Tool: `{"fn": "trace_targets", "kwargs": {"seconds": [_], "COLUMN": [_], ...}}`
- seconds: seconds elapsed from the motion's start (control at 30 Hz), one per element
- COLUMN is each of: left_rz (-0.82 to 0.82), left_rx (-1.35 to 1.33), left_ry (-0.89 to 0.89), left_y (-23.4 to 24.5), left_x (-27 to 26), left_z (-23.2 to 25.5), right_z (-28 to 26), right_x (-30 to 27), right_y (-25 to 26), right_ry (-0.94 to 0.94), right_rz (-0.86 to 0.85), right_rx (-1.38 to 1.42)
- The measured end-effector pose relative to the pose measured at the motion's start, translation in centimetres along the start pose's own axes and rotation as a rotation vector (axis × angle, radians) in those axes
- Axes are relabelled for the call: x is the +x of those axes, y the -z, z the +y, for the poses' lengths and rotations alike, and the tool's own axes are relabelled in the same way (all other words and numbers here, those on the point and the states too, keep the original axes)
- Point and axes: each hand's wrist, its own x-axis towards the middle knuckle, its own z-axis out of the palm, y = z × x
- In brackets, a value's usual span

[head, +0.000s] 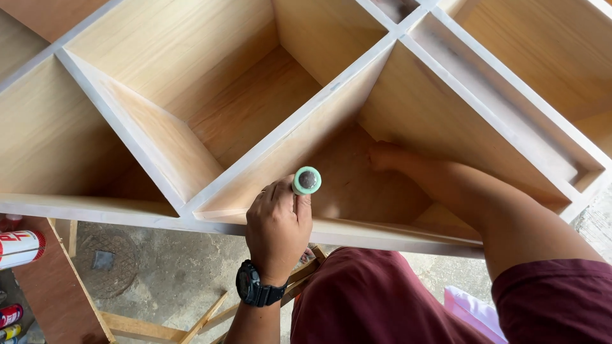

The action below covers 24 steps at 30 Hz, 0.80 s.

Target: Using a chisel and sanding tool to finish the joints of a wooden shelf

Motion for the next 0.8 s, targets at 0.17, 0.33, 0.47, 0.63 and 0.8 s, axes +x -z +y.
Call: {"fn": "trace_targets", "kwargs": {"seconds": [0.17, 0.33, 0.47, 0.63, 0.8], "left_rz": [-0.002, -0.091, -0.087, -0.092, -0.09], "left_rx": [0.032, 0.01, 0.038, 0.018, 0.017], "left_ry": [0.036, 0.067, 0.075, 0.098, 0.093], "left_y": [0.2, 0.9, 0.8, 0.9, 0.9], "left_x": [0.5, 0.9, 0.9, 1.1, 1.3], "left_z": [0.6, 0.9, 1.1, 1.2, 1.3], "right_z": [-3.8, -5.3, -3.9, -3.5, -4.8], "right_x": [-4.6, -5.6, -4.8, -3.5, -3.5], "right_y": [1.3, -0.9, -4.8, -7.2, -5.9], "right_ry": [-0.021, -0.098, 0.112, 0.059, -0.139], "right_rz": [0.007, 0.227, 0.584, 0.721, 0.631], "right_rx": [0.059, 0.194, 0.147, 0.022, 0.096]}}
